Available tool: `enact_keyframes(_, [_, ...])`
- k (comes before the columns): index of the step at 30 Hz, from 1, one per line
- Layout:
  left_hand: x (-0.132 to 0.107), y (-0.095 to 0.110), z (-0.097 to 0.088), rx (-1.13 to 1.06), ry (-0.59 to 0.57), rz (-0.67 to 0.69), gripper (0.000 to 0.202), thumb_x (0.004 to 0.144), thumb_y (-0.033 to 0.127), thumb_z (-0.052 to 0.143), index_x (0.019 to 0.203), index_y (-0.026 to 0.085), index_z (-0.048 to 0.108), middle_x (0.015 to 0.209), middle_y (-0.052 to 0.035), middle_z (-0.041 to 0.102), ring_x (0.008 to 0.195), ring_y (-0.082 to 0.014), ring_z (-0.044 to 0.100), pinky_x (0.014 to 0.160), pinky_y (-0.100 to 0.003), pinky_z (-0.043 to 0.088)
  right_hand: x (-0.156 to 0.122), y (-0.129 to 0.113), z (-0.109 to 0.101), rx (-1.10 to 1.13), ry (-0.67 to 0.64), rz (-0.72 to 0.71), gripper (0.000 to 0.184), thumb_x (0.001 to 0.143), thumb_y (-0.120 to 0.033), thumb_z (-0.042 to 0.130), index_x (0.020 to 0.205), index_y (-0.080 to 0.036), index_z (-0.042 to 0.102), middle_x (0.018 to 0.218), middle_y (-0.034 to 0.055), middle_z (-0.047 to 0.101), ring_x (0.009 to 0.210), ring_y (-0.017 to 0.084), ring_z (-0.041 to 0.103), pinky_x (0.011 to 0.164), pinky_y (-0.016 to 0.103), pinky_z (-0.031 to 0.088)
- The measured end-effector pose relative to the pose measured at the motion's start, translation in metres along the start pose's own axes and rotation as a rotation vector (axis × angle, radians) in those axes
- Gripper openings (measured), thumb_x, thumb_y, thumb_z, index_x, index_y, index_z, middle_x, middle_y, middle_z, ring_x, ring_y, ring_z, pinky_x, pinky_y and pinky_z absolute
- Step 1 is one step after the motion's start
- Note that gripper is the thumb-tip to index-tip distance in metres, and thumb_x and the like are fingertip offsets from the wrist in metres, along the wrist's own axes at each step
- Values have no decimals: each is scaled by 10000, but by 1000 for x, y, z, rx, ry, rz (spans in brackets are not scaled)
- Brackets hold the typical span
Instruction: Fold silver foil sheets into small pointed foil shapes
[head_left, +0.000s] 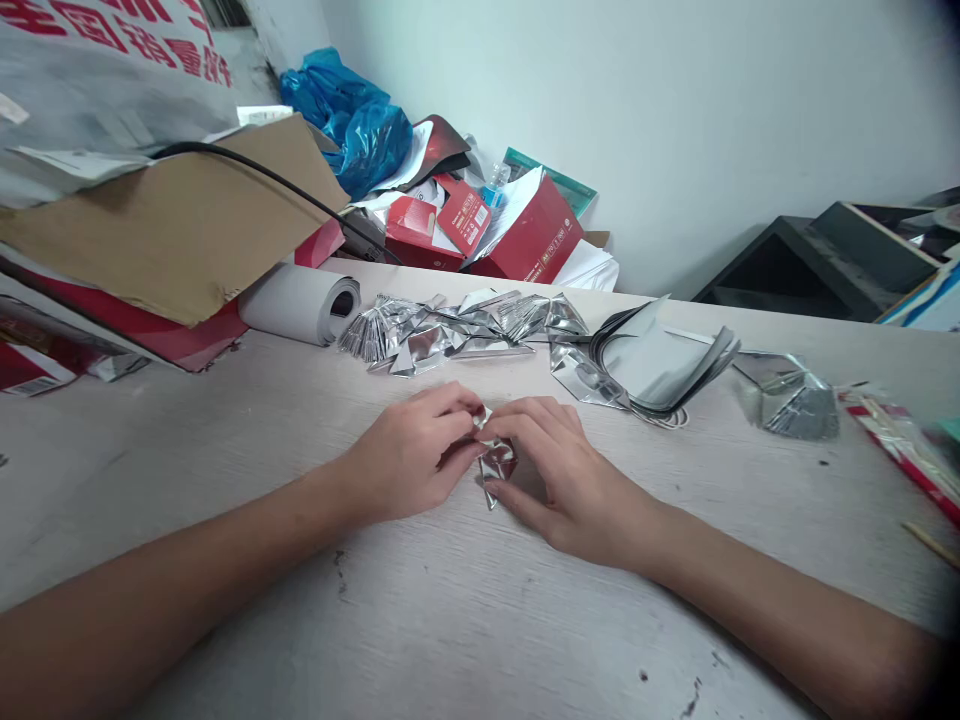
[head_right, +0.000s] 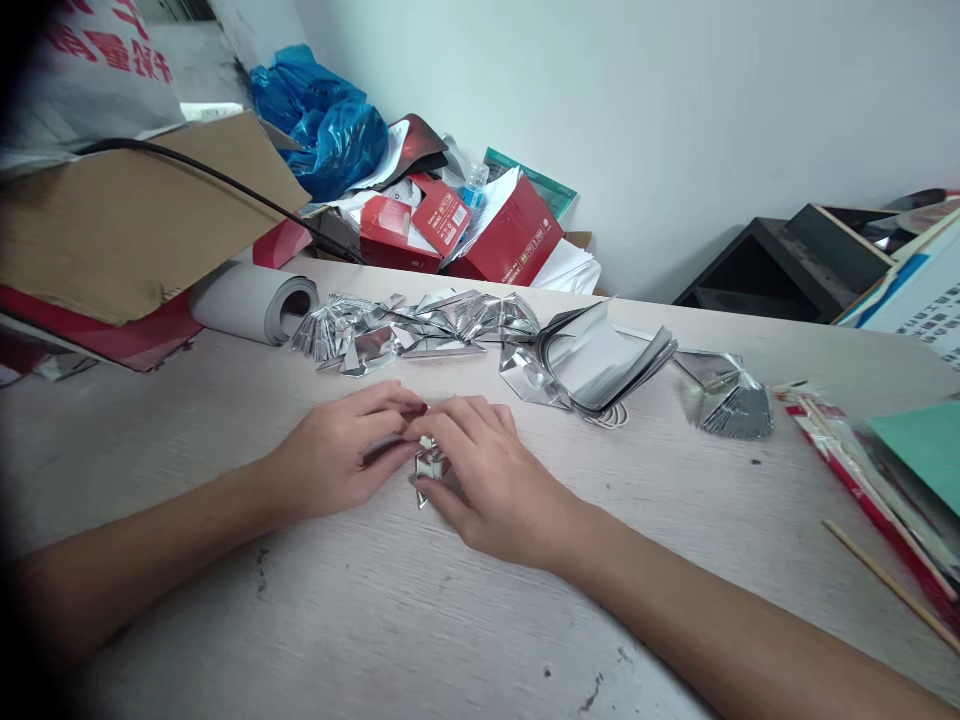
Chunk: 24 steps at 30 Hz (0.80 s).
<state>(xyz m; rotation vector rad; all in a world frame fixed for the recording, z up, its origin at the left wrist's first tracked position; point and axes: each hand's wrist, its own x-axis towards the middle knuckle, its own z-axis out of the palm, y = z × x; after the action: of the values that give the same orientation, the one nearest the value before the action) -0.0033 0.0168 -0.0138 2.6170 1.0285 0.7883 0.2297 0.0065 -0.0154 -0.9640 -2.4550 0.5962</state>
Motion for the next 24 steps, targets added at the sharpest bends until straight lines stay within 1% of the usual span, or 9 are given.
enact_keyframes(3, [1,1,-1,-75,10,-89,84,940,221,664,984,154,638,1219,-96,589,1084,-165,667,925,-307,591,2,0,-1,22,-59,61,441,958,-413,582,1364,-282,470,1433,73,574,1384,234,502,1147,493,398])
enact_keyframes(6, [3,0,-3,-117,42,-116,161,901,215,726,971,161,591,1183,-82,566,1141,-171,630,966,-301,560,3,0,-2,-6,-96,77,578,966,-415,555,1493,-325,333,1538,54,521,1560,255,365,1297,642,218])
enact_keyframes(8, [5,-2,-3,-109,68,-142,256,868,230,773,1018,161,577,1167,-75,560,1143,-177,612,989,-316,539,3,0,-3,-23,-117,95,668,965,-441,547,1550,-340,240,1600,40,468,1615,260,282,1322,696,116])
enact_keyframes(10, [5,-4,-2,-71,96,-146,295,862,242,782,1079,167,597,1130,-58,566,1079,-169,608,970,-330,520,4,-1,-3,-30,-141,124,708,963,-474,536,1570,-324,202,1626,45,442,1626,266,262,1324,725,72])
enact_keyframes(12, [4,-6,-1,-12,107,-119,216,903,218,723,1103,190,644,1047,-30,580,978,-153,603,901,-330,498,5,-1,-4,-39,-156,157,739,957,-507,530,1579,-297,191,1630,62,440,1626,279,263,1318,747,42])
enact_keyframes(14, [2,-7,0,70,103,-68,140,949,161,628,1070,204,685,946,-12,588,884,-142,586,822,-324,457,6,-2,-4,-46,-163,190,776,949,-532,532,1590,-274,176,1624,76,451,1617,290,282,1313,761,23])
enact_keyframes(16, [1,-8,1,180,90,-11,163,966,118,565,1020,185,704,879,-12,588,825,-144,564,767,-329,411,7,-3,-4,-49,-165,219,812,944,-551,534,1600,-259,156,1613,85,465,1602,300,314,1308,772,10])
enact_keyframes(19, [1,-6,0,331,67,60,188,969,98,535,972,154,714,852,-25,590,797,-154,540,741,-346,370,7,-4,-4,-48,-152,236,843,945,-568,526,1614,-239,132,1600,106,481,1585,313,341,1302,782,-5])
enact_keyframes(24, [2,0,-1,430,48,97,209,955,100,547,1036,156,732,883,-37,623,818,-175,546,752,-359,365,5,-4,-3,-55,-143,235,859,942,-569,533,1618,-229,124,1600,109,481,1600,308,313,1300,784,-5])
